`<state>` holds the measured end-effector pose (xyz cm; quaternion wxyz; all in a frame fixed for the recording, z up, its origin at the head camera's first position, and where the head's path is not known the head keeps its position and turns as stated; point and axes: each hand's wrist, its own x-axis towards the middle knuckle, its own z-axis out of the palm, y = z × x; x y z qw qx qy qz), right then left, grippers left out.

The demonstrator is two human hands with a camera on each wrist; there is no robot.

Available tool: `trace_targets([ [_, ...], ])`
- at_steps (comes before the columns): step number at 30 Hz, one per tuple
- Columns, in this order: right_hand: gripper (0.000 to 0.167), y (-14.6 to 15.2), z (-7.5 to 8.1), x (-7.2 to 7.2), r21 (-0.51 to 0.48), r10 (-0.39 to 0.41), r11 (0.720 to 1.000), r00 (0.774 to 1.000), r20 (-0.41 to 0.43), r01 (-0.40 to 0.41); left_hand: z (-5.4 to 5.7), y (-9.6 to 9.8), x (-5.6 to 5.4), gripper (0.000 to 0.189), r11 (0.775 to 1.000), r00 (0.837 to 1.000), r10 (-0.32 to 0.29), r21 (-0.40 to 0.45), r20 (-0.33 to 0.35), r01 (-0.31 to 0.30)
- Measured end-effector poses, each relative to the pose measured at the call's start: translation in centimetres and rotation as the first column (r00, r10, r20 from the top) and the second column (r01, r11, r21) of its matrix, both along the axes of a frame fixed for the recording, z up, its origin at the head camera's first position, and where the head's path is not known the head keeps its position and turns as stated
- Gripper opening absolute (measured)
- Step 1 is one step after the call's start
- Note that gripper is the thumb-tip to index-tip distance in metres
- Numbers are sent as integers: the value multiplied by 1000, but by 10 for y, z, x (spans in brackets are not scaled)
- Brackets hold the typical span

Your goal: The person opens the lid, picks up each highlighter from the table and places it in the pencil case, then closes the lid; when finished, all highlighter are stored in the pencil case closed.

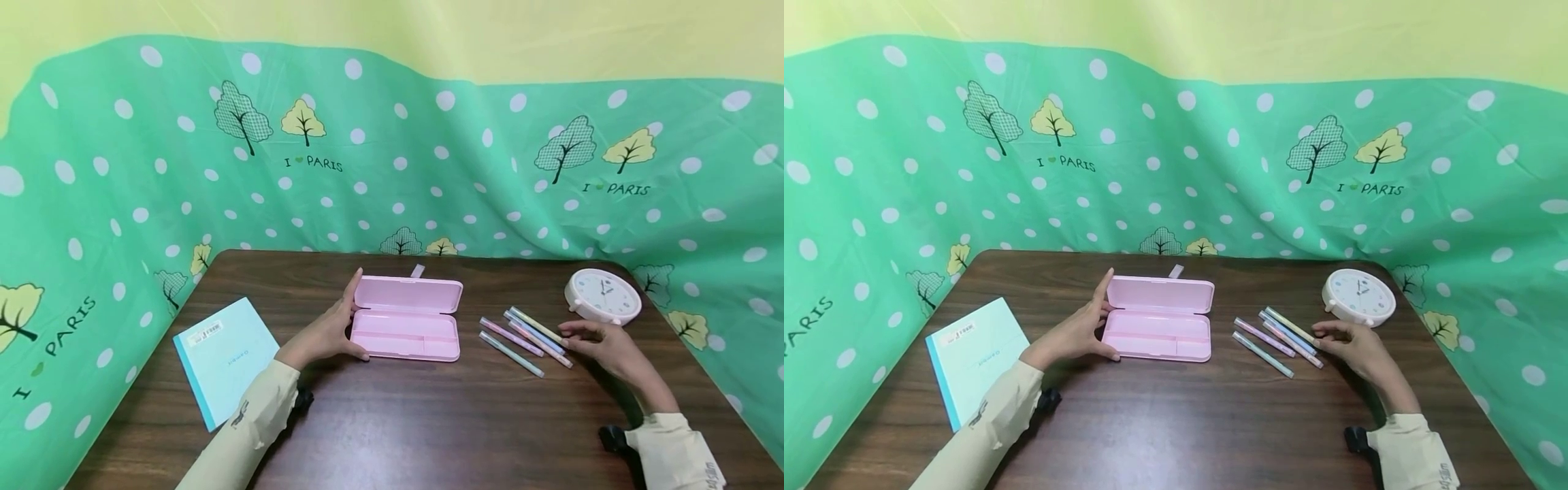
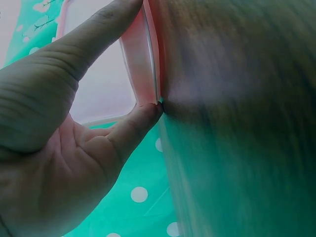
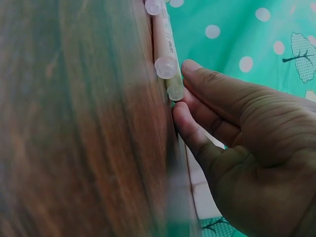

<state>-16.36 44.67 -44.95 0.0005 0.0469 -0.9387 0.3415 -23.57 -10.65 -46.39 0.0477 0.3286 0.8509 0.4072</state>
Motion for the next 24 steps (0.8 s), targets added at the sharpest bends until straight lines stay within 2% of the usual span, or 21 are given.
trace_targets([
  [2,24,-1,-1,1,-11,7,1000,1000,-2,-7,-2,0,-1,160,1000,1000,-1,-2,3,1],
  [3,24,-1,-2,1,-14,10,1000,1000,-3,-11,-7,-1,-3,159,1000,1000,-9,1,-18,10],
  [4,24,-2,-2,1,-19,12,1000,1000,-4,-12,-2,0,-1,160,1000,1000,-2,-2,7,2],
  [7,25,-3,-3,1,-25,9,1000,1000,-1,-9,-23,-2,-13,166,1000,1000,20,-10,13,-20],
  [8,25,-3,-3,1,-23,7,1000,1000,-4,-7,-23,-2,-13,166,1000,1000,24,-14,16,-23],
  [9,25,-3,-3,1,-24,8,1000,1000,-9,-8,-29,-2,-17,165,1000,1000,20,-15,-2,-20],
  [10,25,-3,-3,0,-26,11,1000,1000,-15,-12,-24,-1,-14,166,999,999,30,-17,12,-29],
  [11,24,-3,-3,0,-22,15,1000,1000,-25,-16,-24,-1,-14,166,1000,1000,27,-9,5,-27],
  [12,24,-3,-3,-1,-19,22,1000,999,-36,-23,-17,0,-11,167,1000,1000,24,-14,17,-24],
  [13,24,-4,-3,-2,-10,29,1000,998,-50,-30,-11,0,-7,163,1000,1000,20,-16,-1,-20],
  [14,23,-4,-3,-2,-3,36,999,997,-63,-36,1,1,0,161,1000,1000,15,-13,10,-15],
  [15,22,-4,-3,-3,10,40,999,997,-69,-39,2,1,0,159,1000,1000,15,-13,8,-15],
  [16,22,-5,-3,-3,25,40,999,996,-75,-38,9,2,5,159,1000,1000,19,-16,23,-19],
  [18,20,-6,-4,-4,59,37,998,996,-78,-32,13,3,7,158,999,999,20,-27,37,-19],
  [19,19,-6,-4,-4,76,32,997,996,-78,-26,10,2,6,156,1000,1000,11,-26,18,-11],
  [20,17,-7,-4,-4,86,28,996,997,-76,-21,15,4,10,157,1000,999,14,-24,40,-13],
  [24,12,-8,-4,-7,124,20,992,995,-97,-8,15,5,11,159,999,998,30,-33,51,-28],
])
